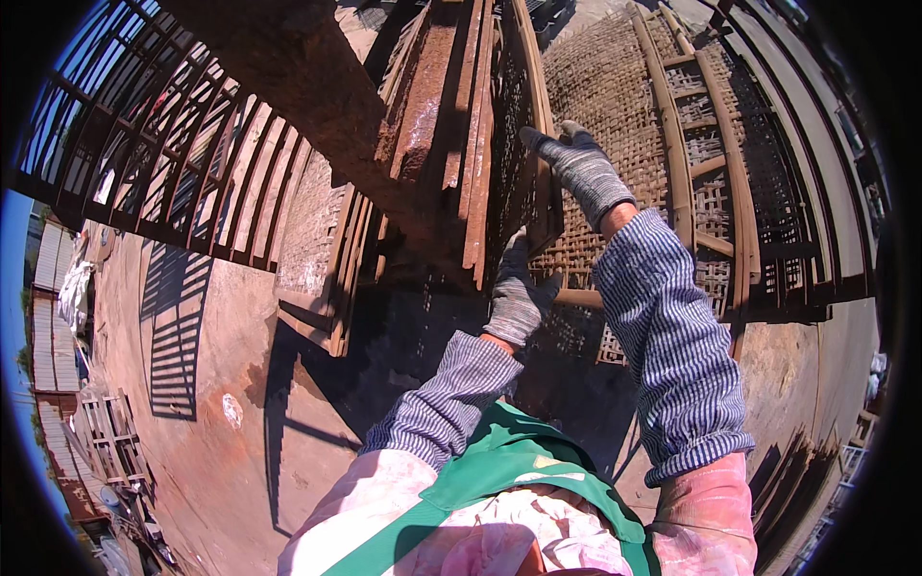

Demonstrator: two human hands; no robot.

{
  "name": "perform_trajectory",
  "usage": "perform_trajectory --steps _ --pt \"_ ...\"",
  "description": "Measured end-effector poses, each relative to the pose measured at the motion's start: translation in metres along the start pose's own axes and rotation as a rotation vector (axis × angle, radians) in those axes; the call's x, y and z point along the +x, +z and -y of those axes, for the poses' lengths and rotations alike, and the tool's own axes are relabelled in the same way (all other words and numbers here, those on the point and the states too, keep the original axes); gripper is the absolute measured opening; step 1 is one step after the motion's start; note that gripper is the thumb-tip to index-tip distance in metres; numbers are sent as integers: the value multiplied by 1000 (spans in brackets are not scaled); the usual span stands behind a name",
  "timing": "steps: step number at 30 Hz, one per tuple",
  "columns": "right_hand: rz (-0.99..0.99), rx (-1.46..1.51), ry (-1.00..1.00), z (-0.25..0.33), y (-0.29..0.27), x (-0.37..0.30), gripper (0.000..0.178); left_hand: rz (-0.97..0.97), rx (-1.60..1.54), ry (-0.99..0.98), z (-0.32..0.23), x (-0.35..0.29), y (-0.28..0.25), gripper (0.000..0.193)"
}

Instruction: The person lifts large wooden-framed wicker racks by hand from one stack and places them onto another stack in an outdoor yard.

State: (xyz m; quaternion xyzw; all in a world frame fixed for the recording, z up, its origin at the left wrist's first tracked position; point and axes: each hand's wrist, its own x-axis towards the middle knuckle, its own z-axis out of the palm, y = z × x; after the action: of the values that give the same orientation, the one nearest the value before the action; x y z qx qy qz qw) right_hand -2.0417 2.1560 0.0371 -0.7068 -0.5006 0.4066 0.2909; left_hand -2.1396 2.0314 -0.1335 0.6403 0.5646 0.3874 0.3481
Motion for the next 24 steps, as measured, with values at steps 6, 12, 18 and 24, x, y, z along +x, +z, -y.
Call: perform_trajectory --steps 6,12,18,24 --pt "-83 -626 157 -82 -43 109 65 178 -184 52 -7 -6 32 68" --pt "-188 -418 144 -107 -82 61 42 65 -964 -959 38 -20 58 65" --pt "-267 -467 225 -94 -62 -1 60 35 -1586 -1567 47 -32 86 54" --pt "-287 -429 126 -133 -73 15 45 -48 -1625 -1657 17 -18 100 35"
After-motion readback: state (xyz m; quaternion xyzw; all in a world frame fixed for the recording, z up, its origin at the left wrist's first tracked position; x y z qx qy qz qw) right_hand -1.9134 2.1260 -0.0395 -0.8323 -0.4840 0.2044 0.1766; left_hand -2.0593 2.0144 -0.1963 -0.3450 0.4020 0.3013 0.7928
